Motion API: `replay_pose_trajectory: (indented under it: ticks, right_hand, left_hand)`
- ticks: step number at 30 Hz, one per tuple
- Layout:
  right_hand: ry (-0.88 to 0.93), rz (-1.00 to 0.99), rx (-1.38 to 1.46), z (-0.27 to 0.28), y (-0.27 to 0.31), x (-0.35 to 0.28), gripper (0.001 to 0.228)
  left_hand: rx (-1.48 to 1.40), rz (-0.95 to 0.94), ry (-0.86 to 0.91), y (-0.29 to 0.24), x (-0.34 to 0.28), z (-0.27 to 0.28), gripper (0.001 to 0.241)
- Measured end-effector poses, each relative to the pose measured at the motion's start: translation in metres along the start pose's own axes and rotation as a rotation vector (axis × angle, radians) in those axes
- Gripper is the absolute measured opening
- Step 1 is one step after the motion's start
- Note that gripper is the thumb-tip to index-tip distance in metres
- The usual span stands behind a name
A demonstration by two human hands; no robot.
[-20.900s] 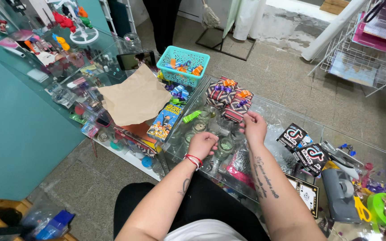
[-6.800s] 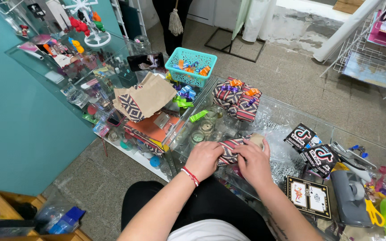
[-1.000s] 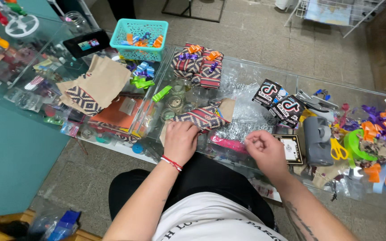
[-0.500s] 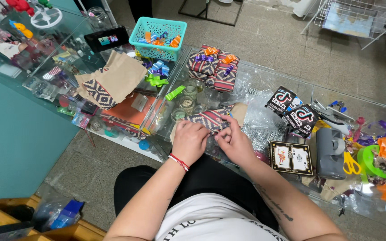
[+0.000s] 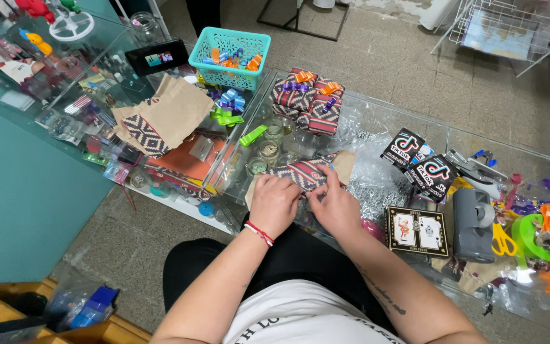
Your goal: The person wraps a small box in patterned paper, folds the edges, and secures the package with a green ribbon. They repeat the process with a second box, folding and taping the paper before adding a ribbon. The finished packages are placed on the glass table.
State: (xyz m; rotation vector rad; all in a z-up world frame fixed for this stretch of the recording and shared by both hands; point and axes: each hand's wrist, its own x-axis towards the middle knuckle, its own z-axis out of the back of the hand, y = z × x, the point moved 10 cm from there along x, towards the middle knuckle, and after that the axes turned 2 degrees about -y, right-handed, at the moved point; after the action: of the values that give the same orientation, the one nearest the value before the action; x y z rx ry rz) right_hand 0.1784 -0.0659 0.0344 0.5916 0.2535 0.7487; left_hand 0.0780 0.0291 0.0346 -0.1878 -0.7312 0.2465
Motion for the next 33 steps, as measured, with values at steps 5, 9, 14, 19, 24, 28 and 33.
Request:
replay_pose_trajectory:
  ticks: [5,9,14,19,24,28,33]
  right_hand:
    - [-0.015,-0.018,-0.106,-0.003,-0.005,-0.003,0.068]
    - [-0.051,0.017,-0.286,0.004,0.002,-0.003,0.066]
    - [-0.319,0.412,-0.447,-0.016,-0.004,0.004,0.026]
    - [-0.529,0.681,-0.479,-0.023,0.000,-0.003,0.009]
    - [-0.523,0.763,-0.404,-0.010,0.017,-0.010,0.016]
    - [-0.516,0.752,-0.355,0.001,0.022,-0.012,0.011]
    - [-0.516,0.792,-0.358,0.006,0.025,-0.014,0.016]
  left_hand:
    - [-0.006,-0.006,0.005,-0.004,0.000,0.006,0.002]
    - [-0.002,-0.013,0.019,0.004,0.001,-0.005,0.004]
    - [-0.003,-0.021,0.002,0.004,0.001,-0.004,0.006]
    - [0.006,-0.022,-0.011,0.005,0.000,-0.007,0.007]
    - [0.003,-0.020,0.007,0.007,0.000,-0.010,0.008]
    - [0.001,-0.019,0.012,0.006,0.001,-0.007,0.006]
    - [-0.001,-0.015,0.035,0.004,0.002,-0.005,0.005]
